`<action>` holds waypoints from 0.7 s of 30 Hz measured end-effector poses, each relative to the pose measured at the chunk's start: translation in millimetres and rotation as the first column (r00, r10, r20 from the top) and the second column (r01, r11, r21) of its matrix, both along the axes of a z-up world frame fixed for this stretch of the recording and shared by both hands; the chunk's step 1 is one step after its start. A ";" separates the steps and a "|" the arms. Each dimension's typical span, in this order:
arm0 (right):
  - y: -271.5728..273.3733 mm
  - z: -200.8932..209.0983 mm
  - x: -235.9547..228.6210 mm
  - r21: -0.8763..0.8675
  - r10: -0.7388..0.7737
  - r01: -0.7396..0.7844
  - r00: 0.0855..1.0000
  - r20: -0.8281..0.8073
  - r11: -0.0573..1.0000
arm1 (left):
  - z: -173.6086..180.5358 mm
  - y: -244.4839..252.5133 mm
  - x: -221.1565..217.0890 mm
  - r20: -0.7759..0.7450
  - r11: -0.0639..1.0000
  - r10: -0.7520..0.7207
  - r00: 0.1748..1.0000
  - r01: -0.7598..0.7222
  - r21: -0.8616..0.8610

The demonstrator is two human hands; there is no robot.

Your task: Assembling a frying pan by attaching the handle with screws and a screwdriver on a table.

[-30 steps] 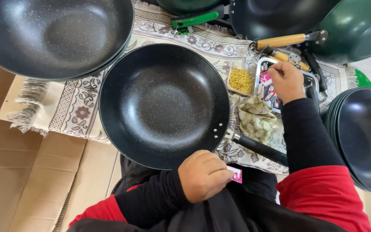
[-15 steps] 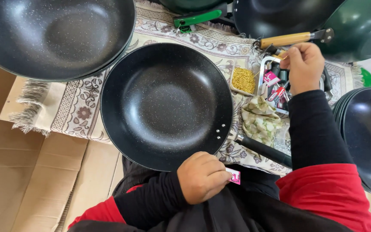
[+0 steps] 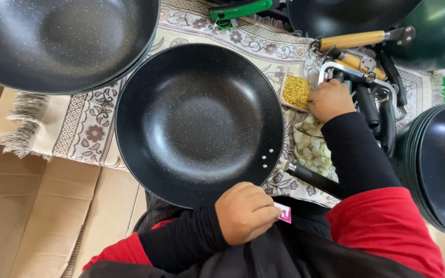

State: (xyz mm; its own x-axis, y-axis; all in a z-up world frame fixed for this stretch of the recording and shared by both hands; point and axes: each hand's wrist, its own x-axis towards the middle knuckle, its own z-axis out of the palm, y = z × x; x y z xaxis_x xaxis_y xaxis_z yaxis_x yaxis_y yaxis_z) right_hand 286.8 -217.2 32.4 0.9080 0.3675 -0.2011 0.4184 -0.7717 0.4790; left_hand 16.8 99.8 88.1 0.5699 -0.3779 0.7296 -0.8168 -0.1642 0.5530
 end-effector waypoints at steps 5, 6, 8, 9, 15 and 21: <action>5.5 -7.1 1.1 -0.046 0.019 -0.017 0.999 0.039 0.999 | -4.6 -0.8 -0.4 -0.005 1.000 0.010 1.000 -0.010 -0.002; 8.2 -5.8 2.0 -0.057 -0.021 0.022 1.000 0.019 0.998 | -4.4 -0.7 -0.5 -0.008 1.000 0.011 1.000 -0.011 -0.001; 3.2 -10.9 4.4 -0.018 -0.030 0.030 0.999 0.022 0.999 | -4.3 0.0 -0.6 -0.007 1.000 0.008 1.000 -0.008 -0.010; 1.0 -13.3 5.5 0.023 -0.039 0.039 0.999 0.026 0.999 | -4.2 0.5 -0.9 -0.005 1.000 0.005 1.000 -0.005 -0.017; -28.0 -5.2 5.4 0.508 -0.149 0.210 0.976 -0.158 0.835 | -8.9 1.5 -6.3 0.004 1.000 -0.002 1.000 0.002 -0.001; 7.8 69.6 -38.5 0.700 -0.358 0.409 0.905 -0.229 0.585 | -10.3 -2.0 -13.5 0.022 1.000 0.018 1.000 -0.018 -0.016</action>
